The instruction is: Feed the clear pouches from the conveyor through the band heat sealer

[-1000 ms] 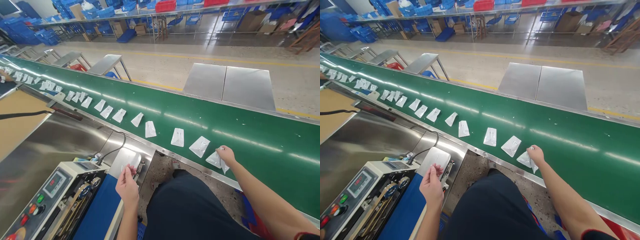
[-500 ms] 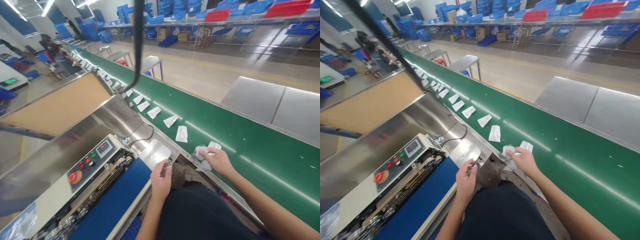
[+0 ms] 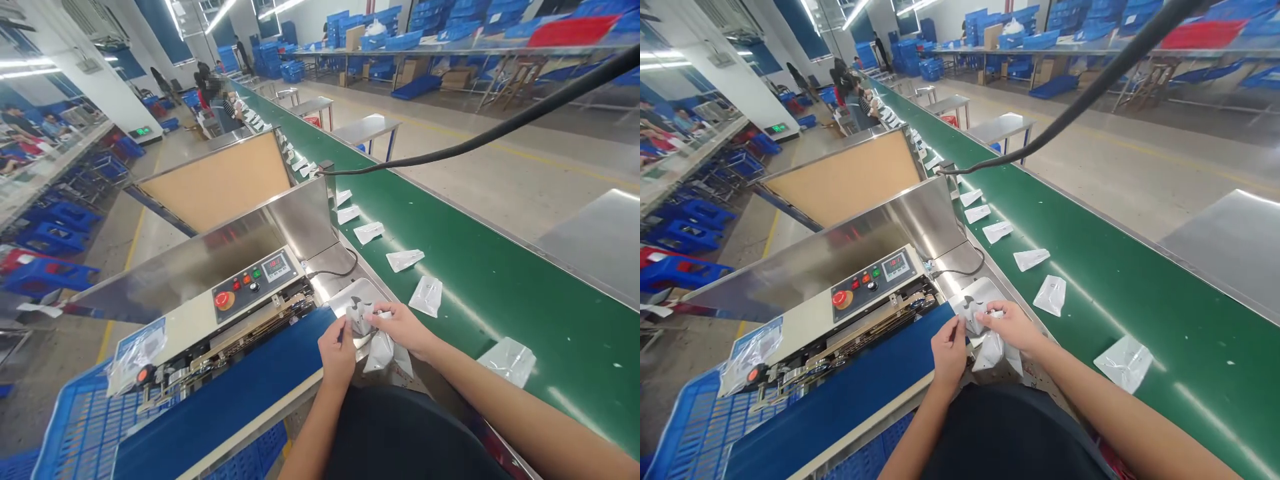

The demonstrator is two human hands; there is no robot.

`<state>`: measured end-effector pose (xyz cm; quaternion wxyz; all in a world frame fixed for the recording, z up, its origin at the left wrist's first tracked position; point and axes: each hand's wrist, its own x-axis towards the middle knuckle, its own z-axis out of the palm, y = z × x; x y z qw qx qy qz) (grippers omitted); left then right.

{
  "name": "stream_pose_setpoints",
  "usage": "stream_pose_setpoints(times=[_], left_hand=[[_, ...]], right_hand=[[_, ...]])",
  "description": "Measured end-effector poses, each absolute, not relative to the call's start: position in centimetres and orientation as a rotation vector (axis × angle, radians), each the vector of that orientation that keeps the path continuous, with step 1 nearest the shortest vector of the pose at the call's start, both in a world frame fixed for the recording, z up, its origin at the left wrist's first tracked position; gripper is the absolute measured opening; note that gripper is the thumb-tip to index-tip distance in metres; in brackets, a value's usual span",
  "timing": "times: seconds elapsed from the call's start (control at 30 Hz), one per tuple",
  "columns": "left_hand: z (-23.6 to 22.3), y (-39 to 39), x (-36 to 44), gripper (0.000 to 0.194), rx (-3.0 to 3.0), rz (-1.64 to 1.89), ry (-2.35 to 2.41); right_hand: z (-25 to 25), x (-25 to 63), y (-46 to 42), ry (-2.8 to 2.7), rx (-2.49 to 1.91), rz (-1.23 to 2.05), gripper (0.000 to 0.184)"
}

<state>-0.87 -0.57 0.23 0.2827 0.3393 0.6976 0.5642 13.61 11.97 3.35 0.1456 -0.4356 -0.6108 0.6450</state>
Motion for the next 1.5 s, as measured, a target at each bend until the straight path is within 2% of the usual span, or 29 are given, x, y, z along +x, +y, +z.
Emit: stream_pose_setpoints(times=[0.07,0.13,0.23,0.37,0.67,0.83,1.0,1.07,1.13,1.27,1.37,1.5], left_hand=[[0.1,-0.4,-1.2,0.044,0.780,1.548,1.886],[-0.2,-0.3,-1.6,0.045,0.728,1.559,1.849],[-1.5,0.1,-2.4,0.043,0.572,1.532,1.838],[-3.9,1.4,-4.1,0.040,0.077,1.567,1.817],[-5.7,0.4,-8.1,0.052,-0.139,1.648,1.827],[-4.7,-3.3,-10.1,0.043,-0.170,1.674,1.918],[-2.5,-8.0,-7.8,0.055,0.007,1.810,2.286],[-1.4,-8.0,-5.8,0.058,0.288,1.732,2.159],[-0.3,-6.8,-4.0,0.053,0.544,1.585,1.896],[0.4,-3.7,-2.5,0.054,0.585,1.602,1.718],[-0.3,-2.8,-2.6,0.058,0.442,1.722,1.682],[-1.2,-2.2,-2.8,0.058,0.462,1.708,1.707]], right_hand=[[3.8,13.3,12.3,-1.852,-1.133,1.935,0.050],[3.6,12.8,12.9,-1.984,-1.081,1.870,0.042],[2.2,11.4,14.2,-1.991,-1.295,1.719,0.039],[0.1,8.2,15.9,-1.804,-1.600,1.812,0.033],[-0.1,1.4,15.4,-1.896,-1.572,1.867,0.030],[0.4,0.7,14.2,-2.073,-1.498,1.778,0.036],[2.3,3.1,12.7,-2.186,-1.306,1.692,0.035],[3.3,3.6,11.9,-2.201,-1.257,1.685,0.040],[4.2,3.7,11.4,-2.189,-1.211,1.678,0.047],[4.5,4.5,12.5,-2.077,-1.186,1.592,0.060],[3.6,6.2,13.5,-2.014,-1.127,1.766,0.056],[2.9,7.7,13.0,-1.985,-0.990,1.931,0.047]])
